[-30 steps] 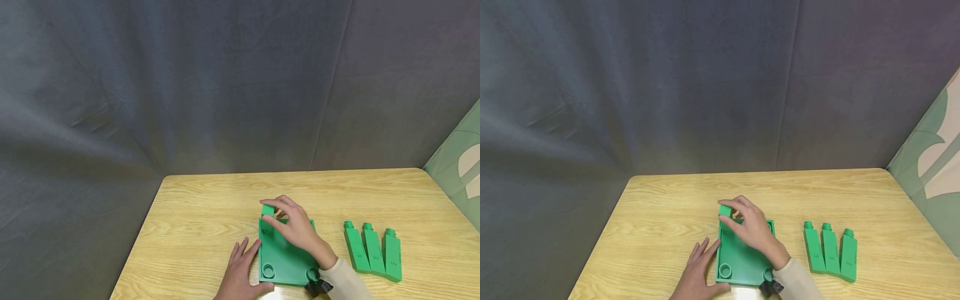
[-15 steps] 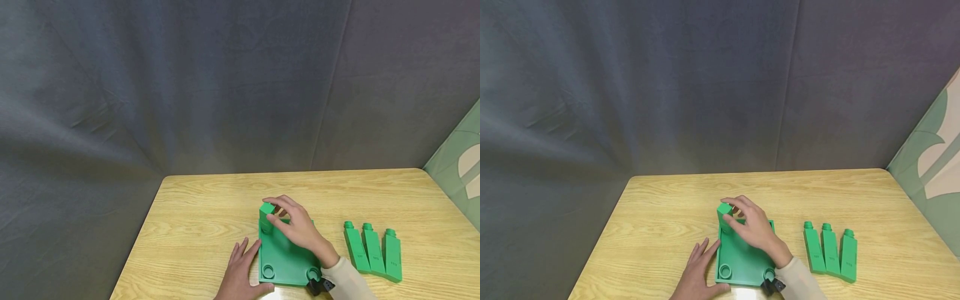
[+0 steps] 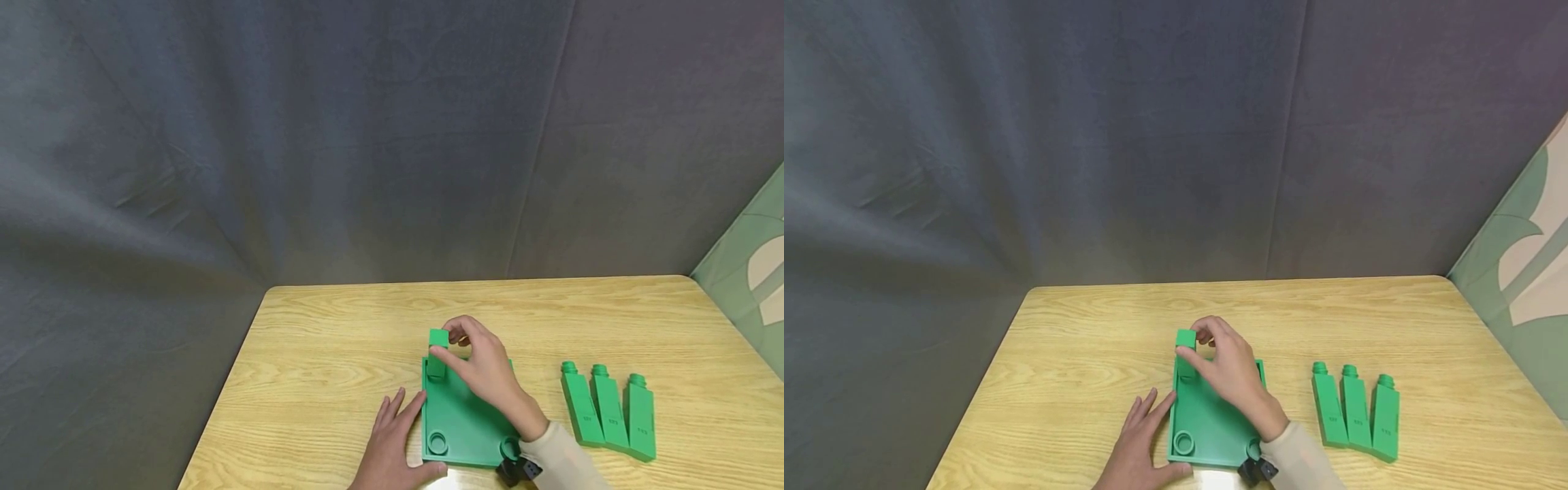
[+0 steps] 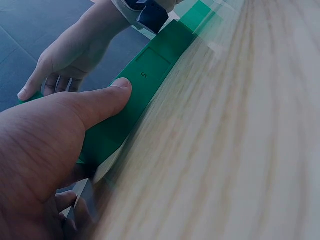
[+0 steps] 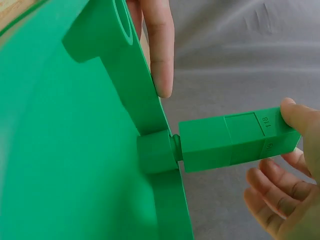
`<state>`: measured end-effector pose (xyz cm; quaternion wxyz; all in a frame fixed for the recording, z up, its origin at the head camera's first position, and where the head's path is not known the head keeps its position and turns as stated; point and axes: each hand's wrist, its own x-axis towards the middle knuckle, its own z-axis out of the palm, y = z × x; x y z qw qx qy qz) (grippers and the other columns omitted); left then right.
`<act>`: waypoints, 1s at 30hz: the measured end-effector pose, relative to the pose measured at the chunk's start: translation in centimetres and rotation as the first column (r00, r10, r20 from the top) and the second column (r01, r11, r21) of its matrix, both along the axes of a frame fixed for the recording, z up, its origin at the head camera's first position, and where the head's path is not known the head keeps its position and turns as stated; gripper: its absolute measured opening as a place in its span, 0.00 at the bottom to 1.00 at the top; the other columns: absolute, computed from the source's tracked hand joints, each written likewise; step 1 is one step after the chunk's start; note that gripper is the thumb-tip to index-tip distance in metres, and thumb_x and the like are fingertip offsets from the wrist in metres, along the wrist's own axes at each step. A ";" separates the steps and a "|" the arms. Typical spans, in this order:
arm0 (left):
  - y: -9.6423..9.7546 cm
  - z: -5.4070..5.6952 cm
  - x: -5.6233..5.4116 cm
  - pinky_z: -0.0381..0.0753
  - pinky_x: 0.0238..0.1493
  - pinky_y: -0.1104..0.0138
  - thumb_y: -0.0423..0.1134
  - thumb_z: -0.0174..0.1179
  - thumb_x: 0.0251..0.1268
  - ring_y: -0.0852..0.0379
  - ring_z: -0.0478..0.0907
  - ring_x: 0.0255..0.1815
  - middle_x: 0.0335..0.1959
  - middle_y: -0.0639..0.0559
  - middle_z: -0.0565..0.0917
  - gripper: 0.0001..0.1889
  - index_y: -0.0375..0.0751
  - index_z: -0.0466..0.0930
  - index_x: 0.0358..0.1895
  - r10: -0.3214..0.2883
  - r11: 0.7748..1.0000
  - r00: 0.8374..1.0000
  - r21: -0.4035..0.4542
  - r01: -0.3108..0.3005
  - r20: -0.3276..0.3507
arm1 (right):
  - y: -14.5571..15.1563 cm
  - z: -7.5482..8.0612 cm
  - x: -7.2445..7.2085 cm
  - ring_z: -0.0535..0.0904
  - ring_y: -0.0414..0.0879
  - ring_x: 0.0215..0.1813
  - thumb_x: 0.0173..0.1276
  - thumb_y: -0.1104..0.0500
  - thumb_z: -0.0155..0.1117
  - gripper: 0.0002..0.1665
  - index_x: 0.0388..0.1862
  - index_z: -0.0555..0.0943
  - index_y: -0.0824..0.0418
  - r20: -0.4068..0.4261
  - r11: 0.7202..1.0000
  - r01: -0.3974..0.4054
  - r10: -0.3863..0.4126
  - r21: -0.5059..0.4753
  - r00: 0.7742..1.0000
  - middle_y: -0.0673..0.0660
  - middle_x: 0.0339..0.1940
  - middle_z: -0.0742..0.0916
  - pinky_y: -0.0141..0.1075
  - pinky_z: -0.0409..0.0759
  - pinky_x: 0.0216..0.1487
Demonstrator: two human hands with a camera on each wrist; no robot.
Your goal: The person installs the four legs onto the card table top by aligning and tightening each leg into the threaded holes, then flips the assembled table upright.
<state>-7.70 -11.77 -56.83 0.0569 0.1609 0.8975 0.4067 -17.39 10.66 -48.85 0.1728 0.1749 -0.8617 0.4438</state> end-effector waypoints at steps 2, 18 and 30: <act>0.0 0.0 0.0 0.61 0.77 0.20 0.71 0.76 0.61 0.21 0.55 0.87 0.86 0.37 0.68 0.56 0.65 0.60 0.90 -0.001 1.000 1.000 0.003 0.001 0.003 | 0.1 -0.1 0.0 0.88 0.50 0.49 0.69 0.57 0.85 0.20 0.54 0.85 0.57 0.005 1.000 -0.019 0.019 -0.011 1.000 0.50 0.45 0.88 0.55 0.90 0.52; 0.0 -0.2 -0.1 0.62 0.77 0.20 0.72 0.75 0.60 0.21 0.56 0.87 0.86 0.37 0.69 0.56 0.65 0.60 0.90 0.009 1.000 1.000 -0.006 -0.009 0.004 | 1.6 -0.4 -0.2 0.83 0.42 0.65 0.87 0.62 0.62 0.29 0.82 0.79 0.50 0.016 0.931 -0.362 0.363 -0.036 0.932 0.45 0.62 0.87 0.61 0.85 0.64; 0.0 0.0 -0.1 0.59 0.79 0.21 0.71 0.75 0.61 0.25 0.56 0.88 0.85 0.39 0.69 0.55 0.64 0.61 0.90 -0.007 1.000 1.000 0.010 0.007 0.006 | 1.4 -0.5 -0.3 0.84 0.41 0.55 0.84 0.60 0.69 0.26 0.77 0.81 0.53 0.016 0.954 -0.301 0.301 -0.004 0.954 0.48 0.62 0.88 0.55 0.88 0.57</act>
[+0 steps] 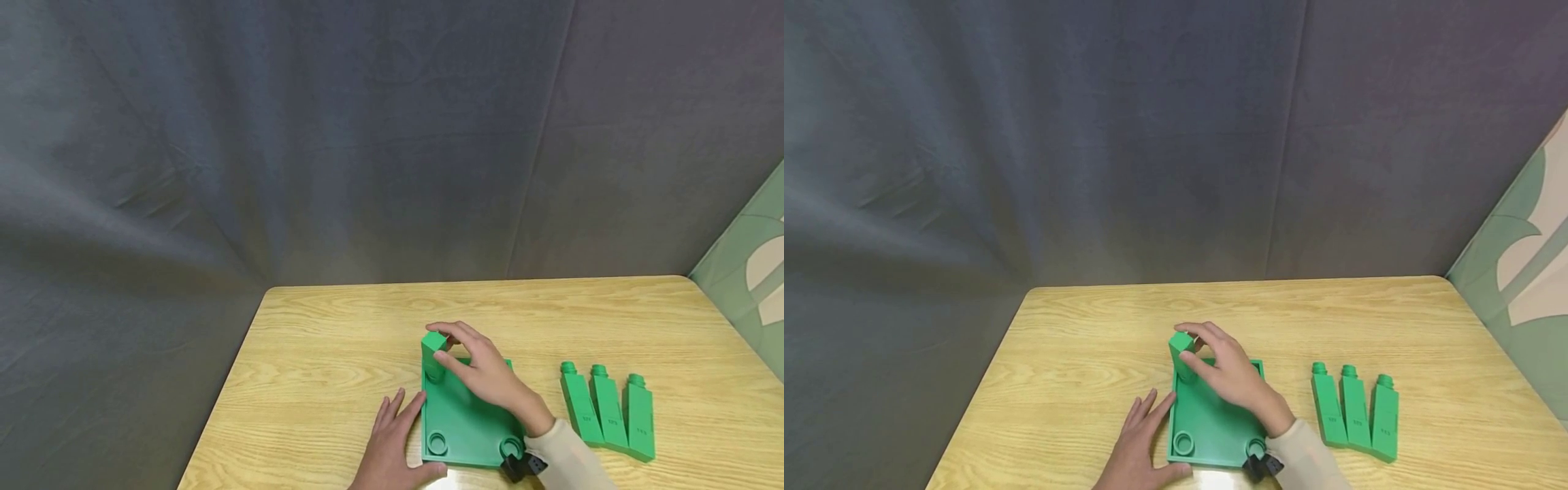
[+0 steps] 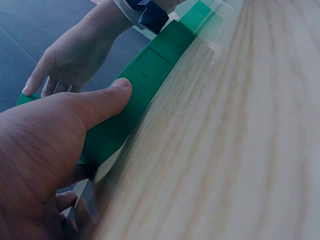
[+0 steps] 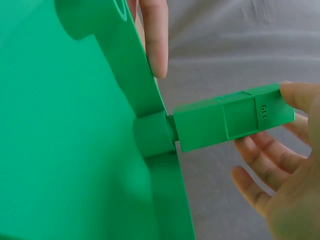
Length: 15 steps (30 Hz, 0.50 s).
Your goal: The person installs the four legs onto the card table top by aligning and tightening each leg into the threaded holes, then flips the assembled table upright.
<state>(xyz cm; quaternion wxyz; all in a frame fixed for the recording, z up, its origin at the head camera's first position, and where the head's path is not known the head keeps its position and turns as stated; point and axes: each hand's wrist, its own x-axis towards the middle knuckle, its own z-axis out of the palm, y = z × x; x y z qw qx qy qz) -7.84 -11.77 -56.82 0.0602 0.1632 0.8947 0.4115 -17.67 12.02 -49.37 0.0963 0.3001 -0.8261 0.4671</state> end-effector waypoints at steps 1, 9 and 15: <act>0.0 0.0 0.0 0.59 0.79 0.22 0.72 0.75 0.61 0.26 0.56 0.88 0.85 0.39 0.69 0.55 0.65 0.61 0.90 0.002 1.000 1.000 -0.003 -0.002 0.002 | -0.1 0.0 0.0 0.83 0.41 0.54 0.82 0.60 0.71 0.25 0.74 0.81 0.54 -0.011 1.000 0.015 -0.015 0.006 1.000 0.48 0.61 0.87 0.53 0.88 0.56; 0.0 -0.1 0.0 0.57 0.80 0.22 0.71 0.75 0.61 0.27 0.56 0.88 0.85 0.41 0.70 0.55 0.65 0.60 0.90 0.001 1.000 1.000 -0.001 -0.001 0.003 | -0.6 0.0 0.2 0.85 0.47 0.50 0.74 0.60 0.80 0.22 0.62 0.81 0.56 -0.008 0.995 0.097 -0.097 0.005 0.995 0.50 0.50 0.84 0.45 0.91 0.53; 0.0 -0.1 0.0 0.58 0.80 0.22 0.71 0.75 0.61 0.27 0.57 0.88 0.85 0.41 0.70 0.55 0.64 0.61 0.90 0.002 1.000 1.000 -0.002 -0.002 -0.002 | -0.7 0.1 0.3 0.86 0.51 0.51 0.75 0.60 0.79 0.23 0.64 0.81 0.57 0.000 0.994 0.106 -0.106 0.015 0.994 0.51 0.52 0.86 0.50 0.91 0.54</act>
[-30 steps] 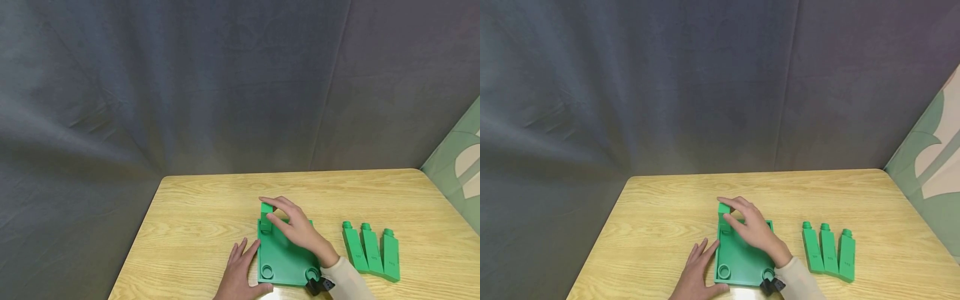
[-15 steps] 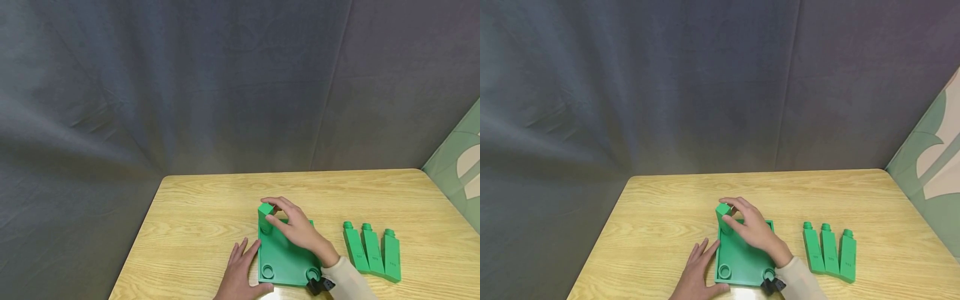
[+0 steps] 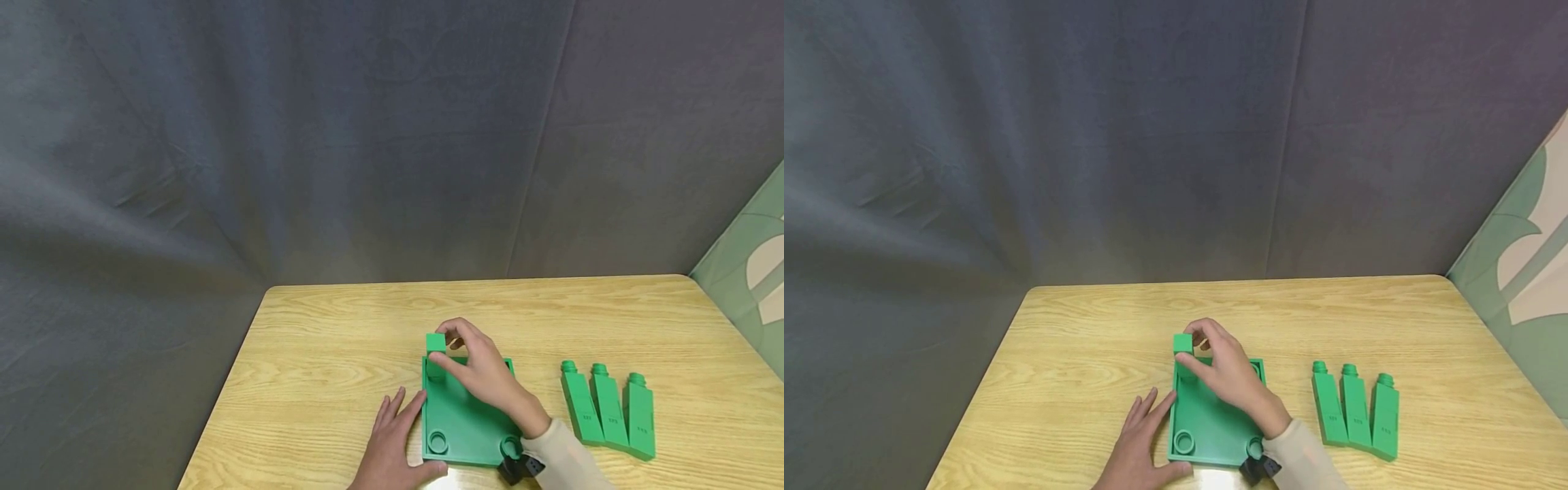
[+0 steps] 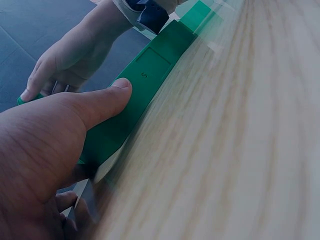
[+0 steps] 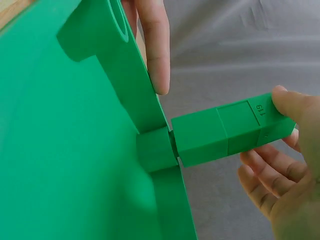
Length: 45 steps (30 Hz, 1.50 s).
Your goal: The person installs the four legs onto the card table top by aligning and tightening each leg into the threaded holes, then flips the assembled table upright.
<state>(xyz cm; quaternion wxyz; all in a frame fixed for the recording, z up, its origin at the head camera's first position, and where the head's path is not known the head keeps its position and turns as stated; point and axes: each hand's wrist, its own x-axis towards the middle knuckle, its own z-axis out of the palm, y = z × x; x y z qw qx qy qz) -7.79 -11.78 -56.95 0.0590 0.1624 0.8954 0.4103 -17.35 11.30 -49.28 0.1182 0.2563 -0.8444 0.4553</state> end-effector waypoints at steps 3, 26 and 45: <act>0.0 0.0 0.0 0.57 0.81 0.22 0.71 0.75 0.61 0.27 0.57 0.88 0.85 0.41 0.70 0.55 0.64 0.60 0.90 -0.002 1.000 1.000 0.004 0.002 0.001 | 0.1 0.0 0.1 0.85 0.53 0.59 0.79 0.59 0.75 0.26 0.72 0.80 0.58 0.003 0.999 -0.036 0.036 0.013 0.999 0.54 0.61 0.87 0.58 0.88 0.59; 0.0 -0.3 0.1 0.61 0.81 0.24 0.73 0.75 0.60 0.28 0.59 0.88 0.85 0.41 0.71 0.56 0.65 0.61 0.90 0.005 1.000 1.000 -0.020 -0.006 -0.030 | 0.2 0.1 -0.1 0.86 0.43 0.52 0.79 0.57 0.76 0.22 0.68 0.84 0.53 -0.022 0.999 -0.051 0.051 0.012 0.998 0.49 0.56 0.89 0.47 0.93 0.51; 0.1 -0.4 0.0 0.62 0.79 0.24 0.74 0.75 0.59 0.27 0.59 0.87 0.84 0.41 0.72 0.57 0.64 0.61 0.90 0.010 1.000 0.997 -0.027 -0.012 -0.071 | 0.8 -0.3 -0.6 0.84 0.52 0.68 0.88 0.61 0.60 0.31 0.86 0.71 0.56 0.011 0.987 -0.152 0.153 -0.044 0.988 0.55 0.70 0.87 0.58 0.85 0.65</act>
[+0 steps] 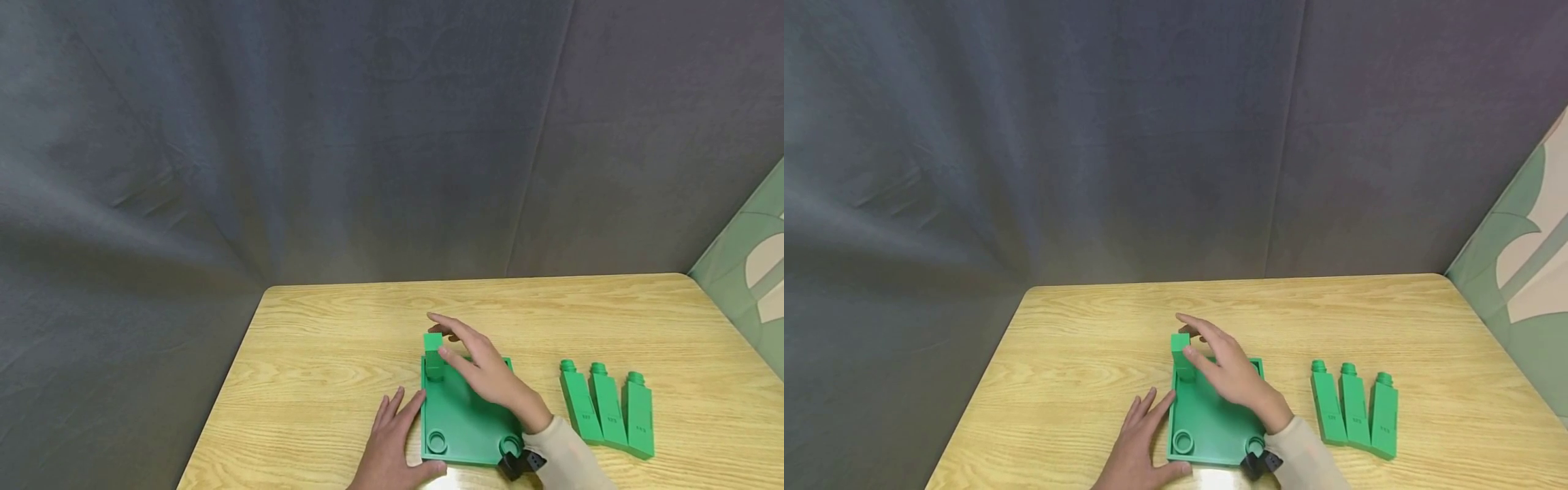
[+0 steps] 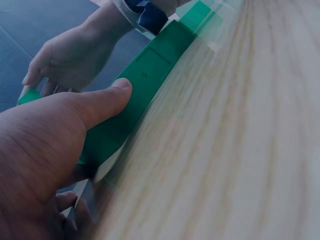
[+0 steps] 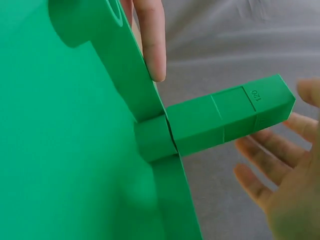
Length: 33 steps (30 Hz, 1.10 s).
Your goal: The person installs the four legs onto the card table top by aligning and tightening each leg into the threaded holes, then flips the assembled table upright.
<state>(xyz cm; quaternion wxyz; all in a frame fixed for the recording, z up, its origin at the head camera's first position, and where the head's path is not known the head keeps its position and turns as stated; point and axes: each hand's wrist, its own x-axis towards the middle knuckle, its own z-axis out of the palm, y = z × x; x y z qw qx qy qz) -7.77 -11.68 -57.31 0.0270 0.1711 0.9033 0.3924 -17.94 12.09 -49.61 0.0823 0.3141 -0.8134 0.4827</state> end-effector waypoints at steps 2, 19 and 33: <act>0.0 0.0 0.0 0.63 0.79 0.24 0.74 0.75 0.58 0.26 0.59 0.87 0.84 0.41 0.72 0.57 0.64 0.61 0.90 0.002 1.000 1.000 0.003 -0.002 0.001 | 0.2 -0.1 -0.1 0.82 0.53 0.73 0.91 0.63 0.54 0.31 0.88 0.70 0.55 0.032 0.998 -0.051 0.053 -0.038 0.998 0.54 0.74 0.86 0.56 0.83 0.70; -0.1 0.3 0.0 0.60 0.79 0.22 0.73 0.75 0.60 0.26 0.57 0.88 0.85 0.39 0.70 0.56 0.63 0.61 0.90 -0.003 1.000 0.998 0.018 0.002 0.060 | -0.4 -0.2 0.0 0.86 0.51 0.63 0.83 0.59 0.71 0.21 0.70 0.83 0.56 0.032 0.999 0.041 -0.040 -0.014 0.999 0.55 0.65 0.89 0.53 0.91 0.58; -0.1 0.4 -0.1 0.56 0.83 0.24 0.73 0.74 0.62 0.30 0.56 0.89 0.85 0.45 0.71 0.55 0.65 0.60 0.90 -0.012 0.999 0.996 0.035 0.010 0.086 | -0.9 -0.1 0.3 0.89 0.50 0.49 0.72 0.58 0.83 0.21 0.58 0.83 0.56 0.016 0.980 0.201 -0.201 -0.005 0.979 0.52 0.51 0.90 0.44 0.93 0.50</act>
